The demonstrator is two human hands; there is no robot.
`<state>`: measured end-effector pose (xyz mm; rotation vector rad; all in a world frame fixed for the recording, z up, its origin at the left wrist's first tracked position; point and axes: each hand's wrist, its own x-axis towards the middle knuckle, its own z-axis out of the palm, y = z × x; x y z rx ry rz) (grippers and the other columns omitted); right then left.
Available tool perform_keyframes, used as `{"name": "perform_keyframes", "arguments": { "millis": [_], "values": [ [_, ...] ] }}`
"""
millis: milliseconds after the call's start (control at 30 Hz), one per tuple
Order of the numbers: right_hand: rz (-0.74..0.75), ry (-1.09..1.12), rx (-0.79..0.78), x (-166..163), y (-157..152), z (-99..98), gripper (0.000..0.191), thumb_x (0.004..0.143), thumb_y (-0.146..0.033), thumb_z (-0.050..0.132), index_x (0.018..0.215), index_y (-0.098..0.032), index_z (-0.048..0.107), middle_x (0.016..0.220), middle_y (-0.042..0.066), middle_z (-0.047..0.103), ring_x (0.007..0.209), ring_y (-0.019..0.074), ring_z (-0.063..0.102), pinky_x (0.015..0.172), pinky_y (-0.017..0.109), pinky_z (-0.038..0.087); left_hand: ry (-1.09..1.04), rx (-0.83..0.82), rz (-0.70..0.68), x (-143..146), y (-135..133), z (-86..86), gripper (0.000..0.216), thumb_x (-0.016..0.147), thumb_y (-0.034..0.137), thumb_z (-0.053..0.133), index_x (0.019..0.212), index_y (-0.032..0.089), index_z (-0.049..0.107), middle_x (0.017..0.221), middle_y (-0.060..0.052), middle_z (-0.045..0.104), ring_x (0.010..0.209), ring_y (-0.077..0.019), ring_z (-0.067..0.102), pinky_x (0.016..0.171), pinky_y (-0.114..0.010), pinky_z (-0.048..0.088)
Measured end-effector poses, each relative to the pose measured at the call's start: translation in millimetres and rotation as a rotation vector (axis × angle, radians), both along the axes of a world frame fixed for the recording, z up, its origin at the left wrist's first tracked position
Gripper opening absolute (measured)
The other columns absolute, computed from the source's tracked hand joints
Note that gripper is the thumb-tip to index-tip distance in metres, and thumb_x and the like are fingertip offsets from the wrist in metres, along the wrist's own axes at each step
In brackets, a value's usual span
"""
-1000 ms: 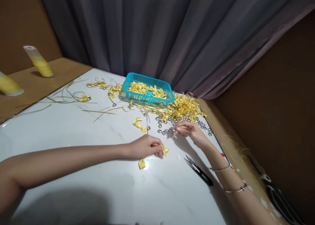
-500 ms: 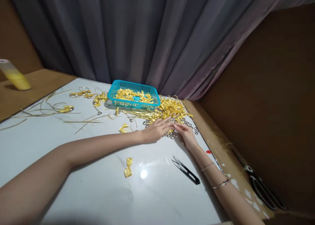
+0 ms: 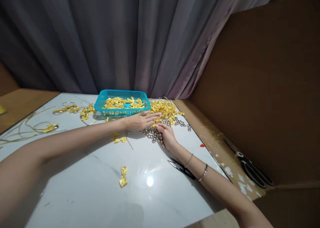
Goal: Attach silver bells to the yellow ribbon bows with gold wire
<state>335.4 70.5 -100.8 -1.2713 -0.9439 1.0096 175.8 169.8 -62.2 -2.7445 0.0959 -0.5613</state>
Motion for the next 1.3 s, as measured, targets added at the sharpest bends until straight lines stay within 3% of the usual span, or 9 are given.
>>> {"name": "perform_keyframes", "arguments": {
  "millis": [133,300,433,533,700,900,1100,1300],
  "values": [
    [0.074,-0.002,-0.030,-6,-7,19.8,0.028,0.060,-0.040,0.071,0.076,-0.017,0.068,0.073,0.006,0.071,0.081,0.0209,0.063,0.078,0.034,0.045,-0.068,0.014,0.067,-21,-16,17.1,0.023,0.090,0.005,0.038,0.095,0.011,0.059,0.141,-0.015,0.040,0.135,-0.0204,0.030,0.108,-0.039,0.025],
    [0.152,-0.103,-0.095,10,-26,57.7,0.024,0.055,-0.031,0.078,0.070,-0.016,0.068,0.065,0.003,0.070,0.067,0.0175,0.062,0.075,0.034,0.044,-0.142,-0.135,0.306,-36,-87,13.0,0.015,0.086,0.010,0.048,0.096,0.007,0.058,0.136,-0.021,0.044,0.133,-0.0300,0.031,0.099,-0.047,0.032],
    [0.249,-0.183,-0.138,18,-49,80.5,0.023,0.057,-0.033,0.078,0.070,-0.016,0.069,0.067,0.004,0.071,0.070,0.0174,0.063,0.077,0.033,0.044,-0.146,-0.165,0.142,-38,-154,1.2,0.019,0.089,0.009,0.041,0.093,0.009,0.060,0.129,-0.018,0.053,0.126,-0.0247,0.043,0.093,-0.041,0.038],
    [0.384,-0.219,-0.174,19,-65,87.1,0.023,0.061,-0.036,0.076,0.071,-0.016,0.069,0.066,0.003,0.070,0.069,0.0161,0.062,0.077,0.032,0.044,-0.169,-0.143,0.046,-37,-180,-4.3,0.022,0.091,0.012,0.040,0.090,0.010,0.062,0.122,-0.015,0.060,0.119,-0.0233,0.049,0.089,-0.037,0.042],
    [0.515,-0.156,-0.242,18,-71,76.5,0.024,0.063,-0.036,0.075,0.073,-0.015,0.069,0.061,0.001,0.066,0.064,0.0145,0.059,0.069,0.029,0.043,-0.199,-0.108,0.078,-30,-180,-7.3,0.021,0.092,0.015,0.043,0.087,0.012,0.063,0.119,-0.012,0.062,0.111,-0.0225,0.055,0.084,-0.035,0.045],
    [0.450,-0.220,-0.253,26,-60,51.5,0.031,0.062,-0.043,0.074,0.072,-0.014,0.070,0.050,-0.001,0.059,0.047,0.0114,0.050,0.052,0.026,0.040,-0.115,-0.167,0.181,-14,-162,-17.9,0.020,0.089,0.011,0.041,0.088,0.011,0.061,0.106,-0.014,0.067,0.092,-0.0223,0.062,0.074,-0.034,0.047],
    [0.406,-0.303,-0.231,35,-56,36.1,0.031,0.058,-0.043,0.076,0.067,-0.014,0.071,0.042,-0.002,0.056,0.041,0.0116,0.049,0.048,0.026,0.041,-0.054,-0.225,0.399,-3,-155,-35.0,0.020,0.081,0.002,0.041,0.090,0.007,0.058,0.121,-0.023,0.057,0.115,-0.0304,0.053,0.087,-0.039,0.042],
    [0.465,-0.221,-0.295,37,-55,37.2,0.032,0.054,-0.040,0.077,0.073,-0.015,0.072,0.055,0.001,0.065,0.054,0.0145,0.060,0.061,0.029,0.049,-0.021,-0.201,0.451,-4,-159,-46.1,0.024,0.077,-0.002,0.040,0.094,0.006,0.056,0.122,-0.026,0.056,0.116,-0.0313,0.053,0.088,-0.038,0.041]
  ]
}}
